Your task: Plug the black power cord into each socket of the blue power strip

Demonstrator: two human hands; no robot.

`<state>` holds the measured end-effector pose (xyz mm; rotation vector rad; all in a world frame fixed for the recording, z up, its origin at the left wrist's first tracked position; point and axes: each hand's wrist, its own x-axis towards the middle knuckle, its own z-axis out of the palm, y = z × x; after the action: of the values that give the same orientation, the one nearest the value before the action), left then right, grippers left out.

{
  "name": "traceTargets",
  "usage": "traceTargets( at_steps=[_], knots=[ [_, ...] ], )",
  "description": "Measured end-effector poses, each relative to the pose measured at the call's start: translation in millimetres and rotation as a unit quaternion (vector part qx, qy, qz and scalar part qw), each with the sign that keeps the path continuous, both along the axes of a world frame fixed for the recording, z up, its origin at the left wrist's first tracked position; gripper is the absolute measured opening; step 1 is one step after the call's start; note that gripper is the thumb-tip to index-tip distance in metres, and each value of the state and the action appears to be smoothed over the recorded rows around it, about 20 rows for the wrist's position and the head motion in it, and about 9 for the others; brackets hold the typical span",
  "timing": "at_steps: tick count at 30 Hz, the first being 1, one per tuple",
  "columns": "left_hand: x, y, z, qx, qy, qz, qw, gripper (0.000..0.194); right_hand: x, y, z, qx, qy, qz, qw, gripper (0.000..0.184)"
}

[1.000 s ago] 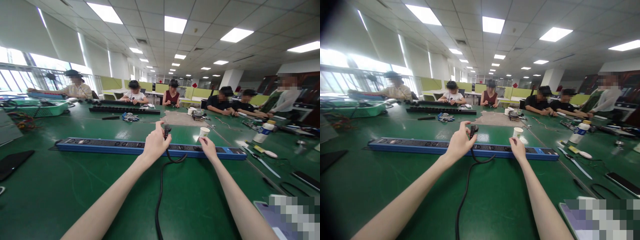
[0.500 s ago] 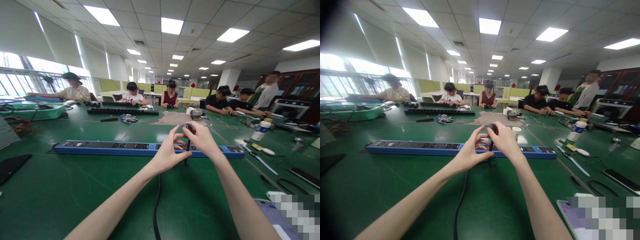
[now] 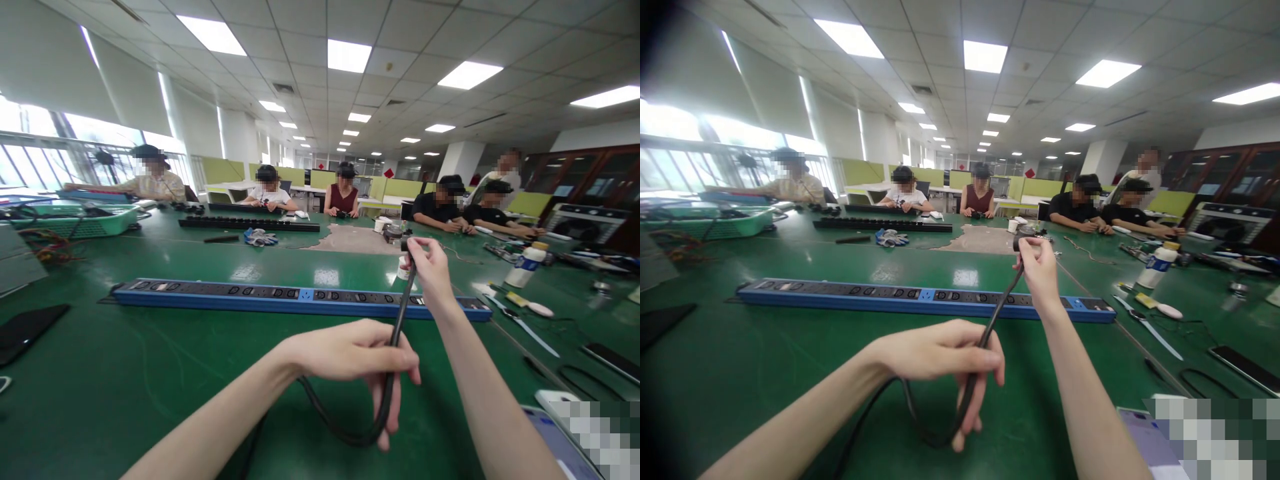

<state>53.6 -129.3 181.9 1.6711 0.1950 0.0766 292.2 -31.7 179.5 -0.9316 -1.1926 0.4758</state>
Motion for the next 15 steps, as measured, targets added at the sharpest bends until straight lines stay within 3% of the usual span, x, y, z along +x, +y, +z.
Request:
traceTargets(
  at_steps=[2,4,7,9,10,12,13,15],
  knots=[
    [-13,4,13.2,-0.066,0.015,-0.037,0.997,0.072,9,14,-19.0,-0.065,-0.009,0.015,0.998,0.050],
    [-25,20,11.3,-0.048,0.039,-0.010,0.998,0.074,9,24,-40.0,-0.129,-0.043,0.025,0.990,0.050],
    [-41,59,-13.9,0.047,0.106,0.088,0.989,0.066,-7,33,-68.8,-0.193,-0.156,-0.002,0.969,0.043],
    [-49,87,-38.4,0.149,0.151,0.211,0.954,0.057,-22,36,-82.1,-0.207,-0.243,-0.028,0.947,0.035],
    [-53,100,-51.2,0.233,0.161,0.300,0.911,0.052,-29,36,-86.6,-0.210,-0.283,-0.043,0.935,0.031],
    [-59,121,-76.8,0.429,0.168,0.459,0.760,0.038,-42,35,-91.7,-0.220,-0.350,-0.067,0.908,0.025],
    [-62,128,-89.2,0.499,0.159,0.496,0.693,0.034,-48,34,-93.0,-0.228,-0.379,-0.074,0.894,0.023],
    [-66,138,-113.0,0.585,0.134,0.507,0.618,0.035,-57,32,-94.3,-0.238,-0.430,-0.084,0.867,0.021]
  ],
)
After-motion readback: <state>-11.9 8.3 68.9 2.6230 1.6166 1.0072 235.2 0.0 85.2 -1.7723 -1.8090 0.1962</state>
